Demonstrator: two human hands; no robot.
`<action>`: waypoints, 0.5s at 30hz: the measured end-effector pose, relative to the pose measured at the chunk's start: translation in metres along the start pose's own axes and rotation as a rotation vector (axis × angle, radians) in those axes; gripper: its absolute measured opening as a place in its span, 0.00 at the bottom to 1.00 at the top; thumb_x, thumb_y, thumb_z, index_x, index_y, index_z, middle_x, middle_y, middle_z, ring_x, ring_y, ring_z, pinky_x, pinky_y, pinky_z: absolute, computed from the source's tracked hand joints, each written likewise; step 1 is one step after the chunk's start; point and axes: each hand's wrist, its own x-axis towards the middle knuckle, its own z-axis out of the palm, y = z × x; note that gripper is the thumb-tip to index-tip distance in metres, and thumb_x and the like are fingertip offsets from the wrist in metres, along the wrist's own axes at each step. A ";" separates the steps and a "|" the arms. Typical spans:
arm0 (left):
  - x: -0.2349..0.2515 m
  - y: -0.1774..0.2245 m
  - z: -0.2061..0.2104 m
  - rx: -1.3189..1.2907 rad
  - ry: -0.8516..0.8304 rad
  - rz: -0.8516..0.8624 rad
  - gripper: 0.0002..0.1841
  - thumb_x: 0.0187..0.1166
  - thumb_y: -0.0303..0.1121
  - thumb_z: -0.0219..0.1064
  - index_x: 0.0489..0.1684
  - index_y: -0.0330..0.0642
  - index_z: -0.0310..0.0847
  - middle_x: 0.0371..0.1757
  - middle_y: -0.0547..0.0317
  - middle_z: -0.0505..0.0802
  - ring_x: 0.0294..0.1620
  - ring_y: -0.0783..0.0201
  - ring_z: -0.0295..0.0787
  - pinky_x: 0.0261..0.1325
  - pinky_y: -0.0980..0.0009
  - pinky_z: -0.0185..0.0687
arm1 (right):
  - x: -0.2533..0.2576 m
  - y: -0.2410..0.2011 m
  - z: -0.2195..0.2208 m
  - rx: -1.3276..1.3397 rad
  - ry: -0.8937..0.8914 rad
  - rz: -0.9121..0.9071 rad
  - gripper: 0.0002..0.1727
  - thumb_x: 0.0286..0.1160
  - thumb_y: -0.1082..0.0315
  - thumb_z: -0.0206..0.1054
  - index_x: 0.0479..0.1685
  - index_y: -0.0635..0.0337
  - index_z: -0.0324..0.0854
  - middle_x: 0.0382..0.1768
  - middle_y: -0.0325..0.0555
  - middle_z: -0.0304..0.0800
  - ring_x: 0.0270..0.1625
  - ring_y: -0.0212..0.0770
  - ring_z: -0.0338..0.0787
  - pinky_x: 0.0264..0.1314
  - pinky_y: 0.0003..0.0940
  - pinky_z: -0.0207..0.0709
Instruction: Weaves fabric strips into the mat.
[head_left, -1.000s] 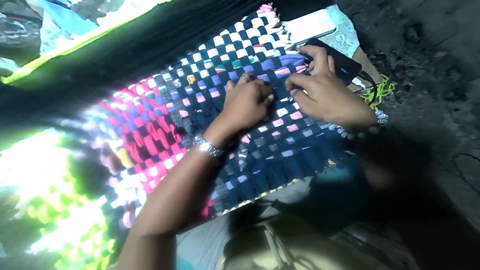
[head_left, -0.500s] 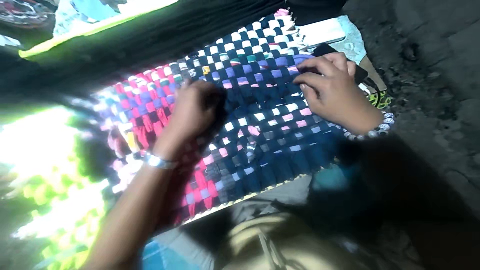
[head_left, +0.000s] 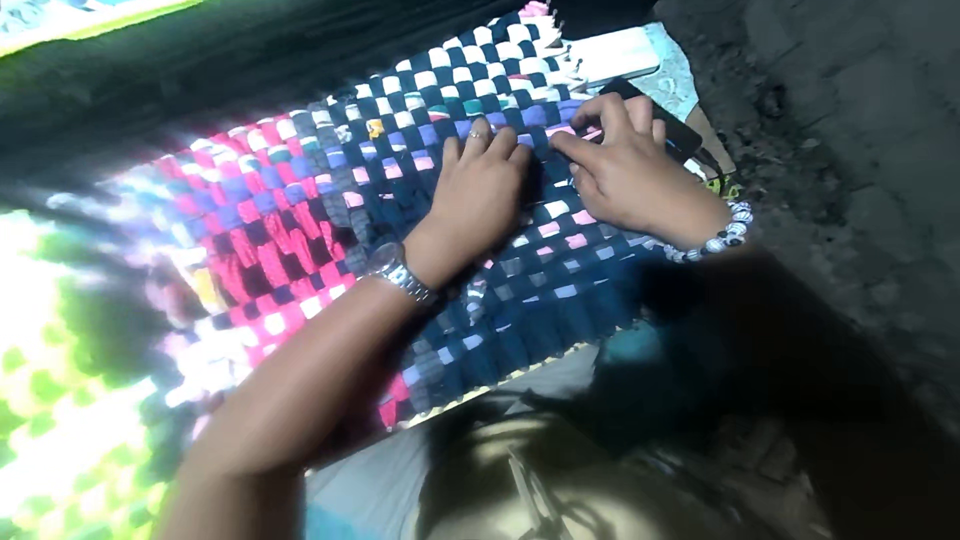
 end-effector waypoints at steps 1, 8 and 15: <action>0.002 -0.001 -0.001 -0.020 -0.025 -0.020 0.13 0.84 0.30 0.59 0.57 0.36 0.87 0.60 0.42 0.88 0.69 0.35 0.78 0.61 0.38 0.71 | 0.002 0.000 0.000 0.004 -0.013 -0.004 0.25 0.80 0.68 0.53 0.73 0.49 0.84 0.75 0.63 0.71 0.74 0.73 0.68 0.60 0.72 0.63; 0.008 -0.001 -0.007 -0.059 -0.110 -0.091 0.13 0.83 0.30 0.60 0.57 0.35 0.85 0.62 0.40 0.87 0.73 0.33 0.75 0.62 0.35 0.69 | 0.014 0.001 -0.002 0.061 -0.039 0.016 0.23 0.71 0.67 0.57 0.63 0.42 0.90 0.69 0.63 0.72 0.74 0.72 0.66 0.62 0.72 0.64; 0.000 0.005 -0.007 0.133 -0.029 -0.007 0.15 0.86 0.32 0.57 0.59 0.32 0.84 0.62 0.37 0.87 0.72 0.32 0.77 0.59 0.36 0.73 | 0.009 0.004 0.003 0.067 0.024 -0.022 0.21 0.73 0.66 0.54 0.60 0.49 0.87 0.68 0.60 0.73 0.73 0.71 0.67 0.61 0.69 0.64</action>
